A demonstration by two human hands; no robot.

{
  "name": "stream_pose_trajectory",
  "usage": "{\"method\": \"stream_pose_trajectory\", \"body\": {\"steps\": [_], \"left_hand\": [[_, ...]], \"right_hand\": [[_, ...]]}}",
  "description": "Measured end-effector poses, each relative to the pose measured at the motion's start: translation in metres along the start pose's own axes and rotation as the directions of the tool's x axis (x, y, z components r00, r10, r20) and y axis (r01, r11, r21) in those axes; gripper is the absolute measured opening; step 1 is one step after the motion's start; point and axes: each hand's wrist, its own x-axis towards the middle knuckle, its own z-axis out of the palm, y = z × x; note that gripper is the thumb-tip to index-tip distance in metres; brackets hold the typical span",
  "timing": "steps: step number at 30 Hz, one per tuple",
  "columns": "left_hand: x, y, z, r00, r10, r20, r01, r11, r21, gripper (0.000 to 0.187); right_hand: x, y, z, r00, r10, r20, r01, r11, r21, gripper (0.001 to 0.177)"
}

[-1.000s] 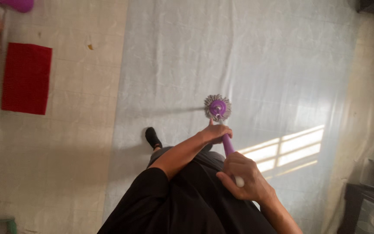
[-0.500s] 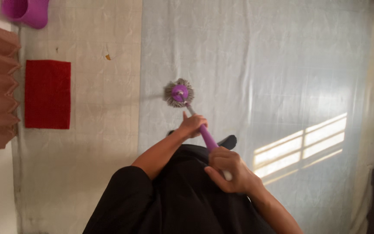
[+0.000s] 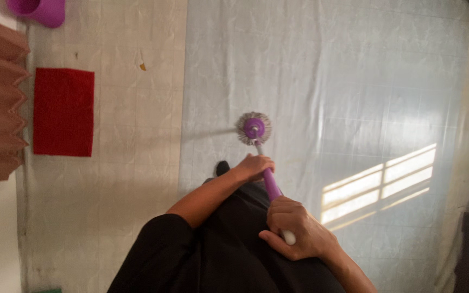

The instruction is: The person mops a tiled floor using a purple spin mop. They move the mop across the floor, dip it into a purple bucket to spin and wring it, and continue cleaning around a red mat and near a wooden door.

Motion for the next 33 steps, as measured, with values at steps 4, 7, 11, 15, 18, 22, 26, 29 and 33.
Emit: {"method": "stream_pose_trajectory", "body": {"steps": [4,7,11,15,18,22,26,29,33], "left_hand": [[-0.051,-0.011,-0.028,0.98,-0.156,-0.125,0.156,0.988,-0.015,0.013],[-0.063,-0.025,-0.026,0.947,-0.271,-0.172,0.261,0.962,-0.076,0.01],[-0.06,-0.027,-0.004,0.959,-0.246,-0.141,0.235,0.967,-0.094,0.013],[-0.031,0.001,0.017,0.986,-0.034,-0.16,0.015,0.993,-0.121,0.013],[0.005,0.039,0.026,0.998,-0.052,-0.039,0.046,0.988,-0.148,0.016],[0.039,0.057,0.035,0.999,-0.038,-0.011,0.035,0.978,-0.205,0.009],[0.044,0.032,0.054,0.999,-0.037,-0.023,0.027,0.945,-0.325,0.015],[0.028,0.017,0.062,0.996,-0.003,-0.088,-0.024,0.955,-0.296,0.016],[-0.037,-0.018,0.051,0.954,0.01,-0.3,-0.083,0.969,-0.234,0.009]], "right_hand": [[0.02,0.007,0.001,0.99,-0.137,0.047,0.134,0.989,0.055,0.029],[0.025,0.016,0.002,0.988,-0.125,0.089,0.115,0.987,0.11,0.029],[0.015,0.014,-0.008,0.993,-0.073,0.097,0.062,0.992,0.108,0.031],[-0.014,0.003,-0.031,0.998,0.016,0.057,-0.021,0.996,0.084,0.034],[-0.03,-0.001,-0.042,0.987,0.151,0.05,-0.152,0.988,0.011,0.031],[-0.03,0.001,-0.035,0.968,0.247,0.038,-0.239,0.96,-0.149,0.035],[-0.025,0.003,-0.029,0.996,0.085,0.039,-0.079,0.988,-0.132,0.031],[-0.024,0.005,-0.03,0.993,-0.032,0.118,0.033,0.999,-0.005,0.031],[-0.01,0.016,-0.023,0.959,-0.245,0.14,0.227,0.964,0.136,0.027]]}}
